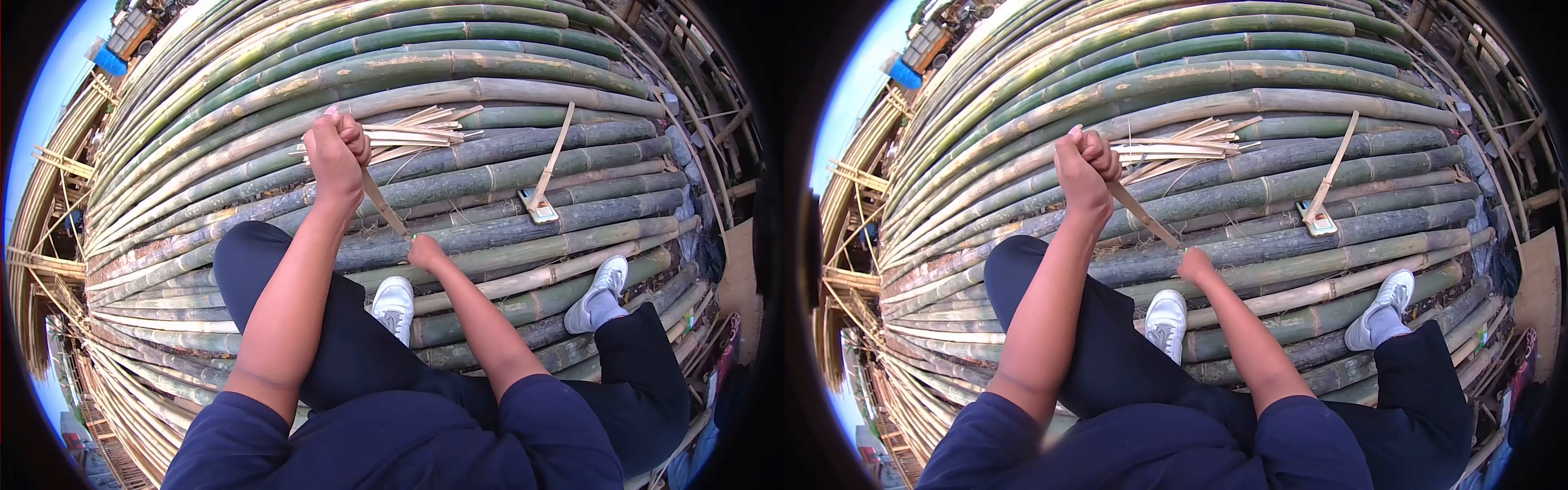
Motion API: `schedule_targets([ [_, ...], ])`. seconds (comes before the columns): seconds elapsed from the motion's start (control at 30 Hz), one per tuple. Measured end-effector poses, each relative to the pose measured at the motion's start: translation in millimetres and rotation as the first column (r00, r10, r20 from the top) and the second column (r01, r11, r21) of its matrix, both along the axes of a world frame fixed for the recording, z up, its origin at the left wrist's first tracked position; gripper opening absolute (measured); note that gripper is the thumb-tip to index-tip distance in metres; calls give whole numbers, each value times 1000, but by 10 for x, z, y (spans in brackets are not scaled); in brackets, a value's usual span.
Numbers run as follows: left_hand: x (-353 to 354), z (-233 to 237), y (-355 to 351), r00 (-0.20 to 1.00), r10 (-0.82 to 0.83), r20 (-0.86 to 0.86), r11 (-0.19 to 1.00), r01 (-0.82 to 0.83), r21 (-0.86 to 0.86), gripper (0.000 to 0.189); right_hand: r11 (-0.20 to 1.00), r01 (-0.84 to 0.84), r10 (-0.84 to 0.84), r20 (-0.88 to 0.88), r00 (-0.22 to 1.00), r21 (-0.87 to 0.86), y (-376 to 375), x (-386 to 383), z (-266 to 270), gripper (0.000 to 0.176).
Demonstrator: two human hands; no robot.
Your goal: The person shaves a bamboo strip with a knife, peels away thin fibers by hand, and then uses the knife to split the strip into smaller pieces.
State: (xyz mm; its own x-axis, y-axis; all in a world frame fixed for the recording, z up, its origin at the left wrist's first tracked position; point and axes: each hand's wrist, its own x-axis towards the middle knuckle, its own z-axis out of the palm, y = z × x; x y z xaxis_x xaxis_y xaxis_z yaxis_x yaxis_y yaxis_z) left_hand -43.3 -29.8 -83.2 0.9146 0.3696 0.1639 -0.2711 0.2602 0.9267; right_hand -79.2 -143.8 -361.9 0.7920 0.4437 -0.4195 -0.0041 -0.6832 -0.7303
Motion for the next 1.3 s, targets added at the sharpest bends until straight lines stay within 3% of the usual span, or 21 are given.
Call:
schedule_targets([
  [0.03,-18,-21,33,1000,0,1,1000,0,5,42,999,41,-41,-70,997,-4,-35,-19,-19,33],
  [0.07,-35,-48,73,1000,-20,22,1000,20,-22,41,998,-53,52,-51,997,-27,-77,40,-39,36],
  [0.2,-134,-87,190,998,-44,52,995,48,-83,41,995,-37,38,-11,999,90,-121,203,943,36],
  [0.27,-160,-81,198,999,-31,44,996,34,-82,41,996,-38,37,19,999,80,-58,162,1118,31],
  [0.3,-169,-78,196,999,-24,38,997,27,-78,41,997,-32,29,52,998,71,-29,140,1150,28],
  [0.37,-171,-83,224,999,-52,-7,998,52,-31,42,999,-15,11,100,995,34,98,20,495,28],
  [0.43,-153,-74,226,1000,-25,-3,999,25,-37,42,986,-126,143,160,977,-111,92,-64,-75,29],
  [0.47,-152,-77,225,1000,-24,0,999,24,-36,42,986,-127,144,163,976,-111,46,-46,-52,29],
  [0.53,-129,-80,213,999,-42,2,999,42,-20,41,980,-166,151,-138,979,-105,-26,-9,180,28],
  [0.57,-126,-75,208,999,-44,0,999,44,-17,41,981,-165,151,-140,979,-101,-26,8,338,28],
  [0.63,-135,-62,184,1000,3,31,997,-1,-79,40,997,59,-50,-140,989,59,-17,50,861,36],
  [0.73,-122,-69,192,999,14,33,996,-11,-90,40,991,41,-27,-114,993,130,52,68,1245,35],
  [0.77,-132,-78,186,999,14,29,996,-11,-92,40,991,42,-27,-118,993,128,122,10,1020,35],
  [0.83,-124,-65,165,998,60,29,995,-58,-81,40,977,123,-179,352,919,174,307,-154,230,37],
  [0.9,-120,-56,172,997,69,36,995,-67,-75,41,974,191,-218,282,934,121,316,-194,58,37],
  [0.97,-119,-52,178,996,78,31,994,-76,-78,40,960,252,-252,-20,968,118,252,-155,81,33],
  [1.07,-156,-33,143,997,65,32,996,-63,-63,40,980,150,-129,-156,979,131,98,41,965,31],
  [1.1,-153,-45,147,997,66,30,996,-64,-62,40,980,149,-128,-159,979,131,117,20,1052,31],
  [1.17,-153,-72,161,998,43,48,997,-39,-73,40,972,124,-147,105,984,201,198,-32,1155,24],
  [1.2,-146,-65,161,998,43,51,996,-39,-75,40,967,152,-181,129,975,205,236,-65,1069,24],
  [1.3,-127,-30,144,993,107,40,992,-104,-69,40,970,216,-216,-6,976,112,216,-118,476,26],
])
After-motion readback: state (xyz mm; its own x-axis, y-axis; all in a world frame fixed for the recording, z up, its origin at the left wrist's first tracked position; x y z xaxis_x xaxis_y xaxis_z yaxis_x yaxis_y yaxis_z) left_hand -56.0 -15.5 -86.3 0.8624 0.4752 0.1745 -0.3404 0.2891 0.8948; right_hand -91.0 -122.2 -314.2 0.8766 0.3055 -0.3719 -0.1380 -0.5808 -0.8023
